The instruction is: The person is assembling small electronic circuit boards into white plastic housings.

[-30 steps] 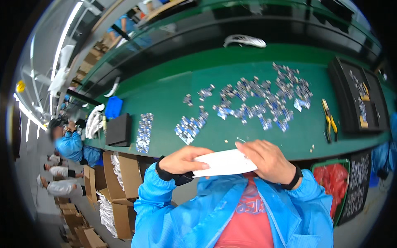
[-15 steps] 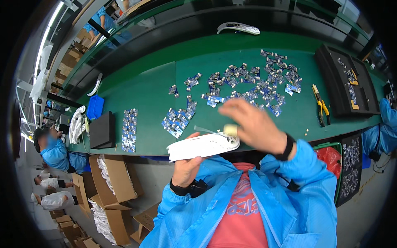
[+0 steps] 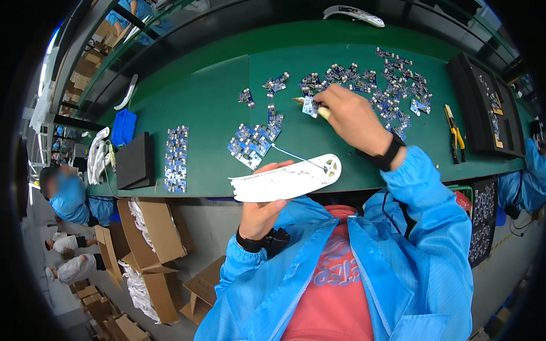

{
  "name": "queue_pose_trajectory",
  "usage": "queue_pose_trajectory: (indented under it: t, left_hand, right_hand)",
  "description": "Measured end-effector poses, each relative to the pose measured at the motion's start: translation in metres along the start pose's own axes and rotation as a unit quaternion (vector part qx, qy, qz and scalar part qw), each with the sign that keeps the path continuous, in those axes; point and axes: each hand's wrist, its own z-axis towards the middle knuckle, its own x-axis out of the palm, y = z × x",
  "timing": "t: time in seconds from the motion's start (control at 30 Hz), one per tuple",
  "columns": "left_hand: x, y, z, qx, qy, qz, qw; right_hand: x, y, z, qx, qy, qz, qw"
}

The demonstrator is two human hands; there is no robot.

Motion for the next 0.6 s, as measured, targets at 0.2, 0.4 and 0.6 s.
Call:
queue_pose_trajectory:
  t: [0.2, 0.4, 0.6]
  left_hand:
    - [0.005, 0.015, 0.012, -0.016, 0.026, 0.035, 0.999]
    - [0.034, 0.024, 0.029, -0.049, 0.042, 0.05, 0.997]
    - [0.051, 0.025, 0.037, -0.091, 0.045, 0.077, 0.992]
  right_hand:
    - [-0.041, 0.065, -0.045, -0.059, -0.015, 0.139, 0.988]
    - [-0.037, 0.071, -0.066, -0.077, -0.022, 0.114, 0.99]
    - [-0.043, 0.065, -0.075, -0.103, 0.012, 0.076, 0.992]
